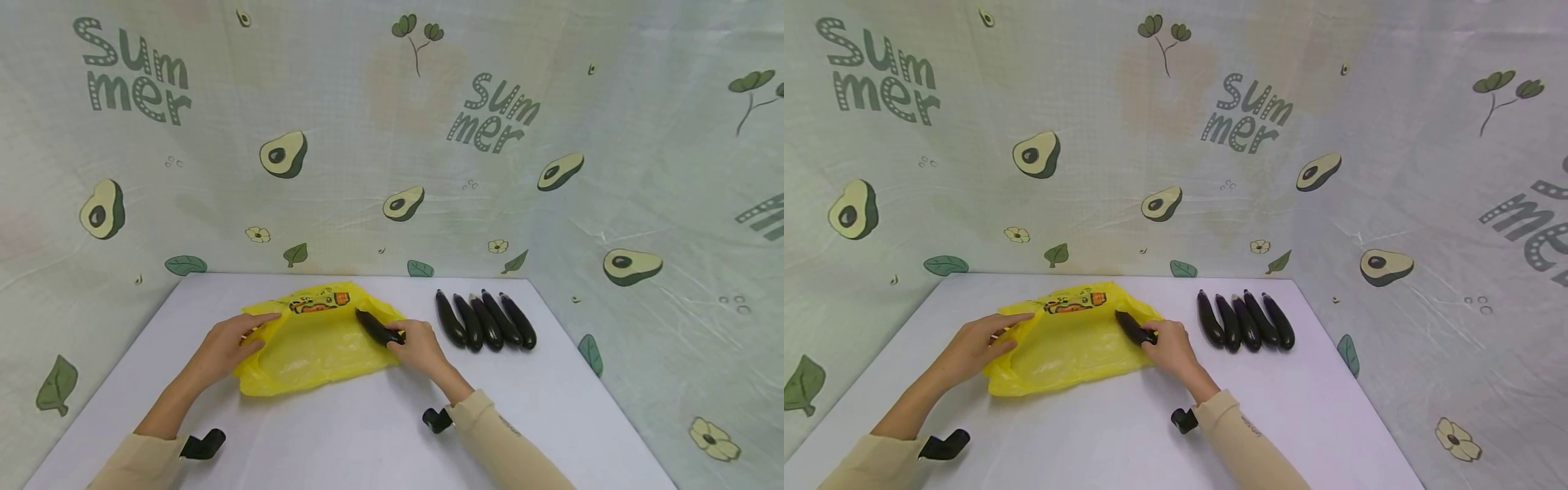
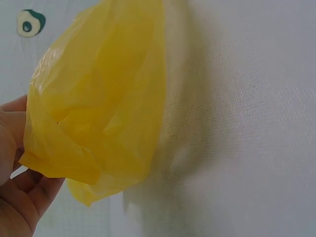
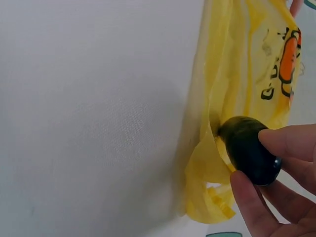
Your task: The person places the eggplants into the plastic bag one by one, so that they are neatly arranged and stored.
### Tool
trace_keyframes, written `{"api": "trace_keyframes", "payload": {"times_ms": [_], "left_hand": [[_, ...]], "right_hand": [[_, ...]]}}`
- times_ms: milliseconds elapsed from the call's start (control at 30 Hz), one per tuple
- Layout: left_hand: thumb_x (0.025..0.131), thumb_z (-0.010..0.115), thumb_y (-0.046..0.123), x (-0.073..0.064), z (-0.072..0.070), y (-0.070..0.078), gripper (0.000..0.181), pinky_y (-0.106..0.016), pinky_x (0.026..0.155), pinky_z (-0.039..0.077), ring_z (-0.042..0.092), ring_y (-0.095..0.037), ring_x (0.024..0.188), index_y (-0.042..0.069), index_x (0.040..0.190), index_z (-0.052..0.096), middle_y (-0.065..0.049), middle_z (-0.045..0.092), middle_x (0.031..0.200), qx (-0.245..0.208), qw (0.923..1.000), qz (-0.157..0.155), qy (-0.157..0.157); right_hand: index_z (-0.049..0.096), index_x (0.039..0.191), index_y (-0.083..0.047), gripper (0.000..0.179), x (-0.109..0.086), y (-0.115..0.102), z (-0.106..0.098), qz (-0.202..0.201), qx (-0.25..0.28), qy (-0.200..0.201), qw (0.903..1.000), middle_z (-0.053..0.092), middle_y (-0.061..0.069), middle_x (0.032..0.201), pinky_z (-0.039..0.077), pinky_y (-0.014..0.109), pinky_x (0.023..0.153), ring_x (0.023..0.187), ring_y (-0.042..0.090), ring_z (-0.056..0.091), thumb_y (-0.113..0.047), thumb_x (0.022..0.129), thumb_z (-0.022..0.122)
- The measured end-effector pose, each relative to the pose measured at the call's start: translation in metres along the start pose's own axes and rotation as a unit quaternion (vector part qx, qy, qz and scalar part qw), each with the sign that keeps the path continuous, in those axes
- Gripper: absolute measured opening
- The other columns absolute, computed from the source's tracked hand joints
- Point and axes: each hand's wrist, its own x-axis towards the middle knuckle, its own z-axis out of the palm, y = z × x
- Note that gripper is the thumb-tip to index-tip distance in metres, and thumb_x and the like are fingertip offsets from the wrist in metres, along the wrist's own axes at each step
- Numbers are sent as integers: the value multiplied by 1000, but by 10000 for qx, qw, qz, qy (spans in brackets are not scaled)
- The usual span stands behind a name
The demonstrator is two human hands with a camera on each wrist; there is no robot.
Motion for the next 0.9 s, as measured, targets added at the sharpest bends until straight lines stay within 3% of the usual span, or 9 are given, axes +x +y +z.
{"api": "trace_keyframes", "payload": {"times_ms": [233,433,667,900], "left_hand": [[92,79,-1,1,0,3,58,-50,89,59,66,-28,105,14,147,65,-14,70,135,-44,10000,-18,-49],[92,79,-2,1,0,3,60,-47,88,59,67,-27,105,15,147,65,-12,71,134,-17,10000,50,-27],[91,79,-3,0,-1,1,60,-45,87,59,66,-25,103,15,147,65,-11,71,132,-23,9999,96,21],[92,79,-3,-1,-1,1,60,-46,88,59,66,-25,104,16,147,65,-11,71,133,-38,9999,93,3]], "right_hand": [[79,125,-6,34,6,-4,7,-18,188,88,9998,77,12,123,59,42,88,99,21,67,-9,92,80],[78,127,-7,34,11,-1,17,48,214,199,9996,77,9,122,59,39,84,97,21,68,-11,93,79],[76,128,-6,37,14,6,24,188,356,330,9986,76,11,124,57,46,100,122,29,68,-5,92,79],[75,128,-6,36,15,13,30,275,536,397,9974,75,12,122,56,48,100,118,29,68,-5,92,77]]}}
